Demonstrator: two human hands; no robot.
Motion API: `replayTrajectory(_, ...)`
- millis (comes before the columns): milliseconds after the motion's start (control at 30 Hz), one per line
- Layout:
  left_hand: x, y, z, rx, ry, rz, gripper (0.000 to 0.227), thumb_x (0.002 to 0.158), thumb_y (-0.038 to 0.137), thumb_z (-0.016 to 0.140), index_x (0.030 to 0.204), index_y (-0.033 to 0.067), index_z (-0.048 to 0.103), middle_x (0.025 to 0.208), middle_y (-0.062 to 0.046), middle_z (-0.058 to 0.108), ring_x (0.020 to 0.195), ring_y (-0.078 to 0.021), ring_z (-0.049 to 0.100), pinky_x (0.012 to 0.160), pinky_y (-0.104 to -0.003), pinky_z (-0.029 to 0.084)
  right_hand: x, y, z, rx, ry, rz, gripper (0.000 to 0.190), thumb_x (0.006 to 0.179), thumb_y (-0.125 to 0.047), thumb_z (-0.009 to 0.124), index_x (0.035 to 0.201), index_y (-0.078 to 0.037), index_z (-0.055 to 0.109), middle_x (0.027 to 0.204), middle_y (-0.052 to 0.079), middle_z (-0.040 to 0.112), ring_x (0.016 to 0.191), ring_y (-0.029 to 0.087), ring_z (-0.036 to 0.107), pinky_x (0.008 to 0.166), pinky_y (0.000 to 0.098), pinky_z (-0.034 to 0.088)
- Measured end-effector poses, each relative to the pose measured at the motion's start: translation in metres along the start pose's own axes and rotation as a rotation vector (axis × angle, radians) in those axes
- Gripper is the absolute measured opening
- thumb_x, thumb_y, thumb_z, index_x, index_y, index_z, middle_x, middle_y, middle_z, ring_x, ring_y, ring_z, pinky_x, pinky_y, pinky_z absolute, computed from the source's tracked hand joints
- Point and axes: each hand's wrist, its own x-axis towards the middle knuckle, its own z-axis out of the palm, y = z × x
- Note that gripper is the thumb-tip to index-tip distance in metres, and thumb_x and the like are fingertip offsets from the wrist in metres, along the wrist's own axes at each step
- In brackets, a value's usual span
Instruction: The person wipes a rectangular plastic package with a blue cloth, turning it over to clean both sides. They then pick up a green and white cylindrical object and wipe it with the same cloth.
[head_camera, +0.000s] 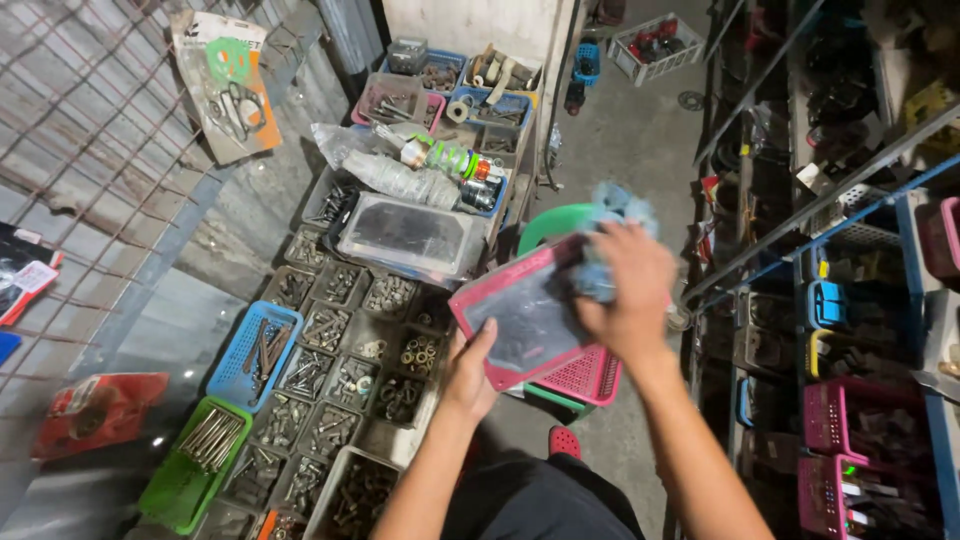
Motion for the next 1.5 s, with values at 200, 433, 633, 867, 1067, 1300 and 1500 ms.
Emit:
replayTrajectory(200, 0.042, -0.062, -0.018, 0.388, 0.246, 0.114, 0.077, 0.099, 0.061, 0.053, 0.151, 0.0043, 0.046, 0.157, -0.021, 0.044, 0.145, -0.031, 0.04, 0.122, -0.049, 0.031, -0.021, -0.053, 0.021, 0.24, -0.265, 0.03, 0.057, 0.107, -0.043, 0.035, 0.149, -0.007, 0.053, 0.153, 0.021, 0.05, 0.145, 0.048, 0.036, 0.12, 0.0552, 0.023)
replayTrajectory(433, 0.005, -0.042, 0.038, 0.401, 0.442, 0.123, 0.077, 0.098, 0.057, 0.057, 0.145, -0.0047, 0.051, 0.15, -0.029, 0.048, 0.141, -0.0353, 0.046, 0.119, -0.046, 0.037, -0.011, -0.006, 0.016, 0.231, -0.141, -0.216, 0.046, 0.1, -0.041, 0.046, 0.132, -0.016, 0.068, 0.13, 0.013, 0.067, 0.123, 0.042, 0.059, 0.108, 0.0564, 0.04)
replayTrajectory(633, 0.002, -0.049, 0.062, 0.378, 0.551, 0.173, 0.078, 0.095, 0.058, 0.062, 0.137, -0.0068, 0.055, 0.14, -0.031, 0.054, 0.136, -0.0365, 0.052, 0.118, -0.045, 0.039, -0.015, 0.046, 0.012, -0.052, -0.044, -0.028, 0.039, 0.102, -0.025, 0.05, 0.136, -0.018, 0.068, 0.136, 0.006, 0.064, 0.134, 0.04, 0.051, 0.11, 0.0505, 0.039)
replayTrajectory(867, 0.022, -0.088, 0.067, 0.346, 0.545, 0.152, 0.079, 0.097, 0.062, 0.056, 0.133, -0.0078, 0.058, 0.135, -0.028, 0.057, 0.129, -0.0334, 0.056, 0.111, -0.044, 0.044, -0.04, 0.0, 0.01, 0.276, -0.16, -0.172, 0.038, 0.1, -0.031, 0.049, 0.131, -0.016, 0.067, 0.128, 0.009, 0.066, 0.124, 0.036, 0.06, 0.108, 0.0524, 0.041)
replayTrajectory(1067, -0.003, -0.065, 0.126, 0.294, 0.588, 0.183, 0.082, 0.093, 0.061, 0.059, 0.133, -0.0105, 0.055, 0.137, -0.031, 0.055, 0.133, -0.0352, 0.054, 0.113, -0.045, 0.042, -0.013, 0.054, -0.003, 0.253, -0.086, -0.228, 0.031, 0.1, -0.031, 0.05, 0.12, -0.015, 0.067, 0.115, 0.01, 0.064, 0.11, 0.034, 0.062, 0.099, 0.051, 0.046)
replayTrajectory(1300, -0.005, -0.058, 0.112, 0.405, 0.482, 0.21, 0.074, 0.096, 0.056, 0.058, 0.126, -0.0115, 0.062, 0.13, -0.029, 0.062, 0.128, -0.0338, 0.059, 0.11, -0.044, 0.045, -0.006, 0.074, -0.013, -0.062, -0.023, -0.041, 0.015, 0.098, -0.027, 0.058, 0.101, -0.015, 0.067, 0.098, 0.005, 0.057, 0.095, 0.029, 0.058, 0.085, 0.0451, 0.045)
replayTrajectory(1500, 0.044, -0.083, 0.032, 0.403, 0.437, 0.106, 0.075, 0.096, 0.059, 0.063, 0.128, -0.0083, 0.058, 0.13, -0.03, 0.06, 0.123, -0.0337, 0.06, 0.109, -0.048, 0.046, 0.0, -0.033, 0.013, 0.112, -0.068, -0.13, 0.017, 0.096, -0.031, 0.054, 0.096, -0.018, 0.064, 0.091, 0.005, 0.058, 0.087, 0.028, 0.056, 0.084, 0.0451, 0.043)
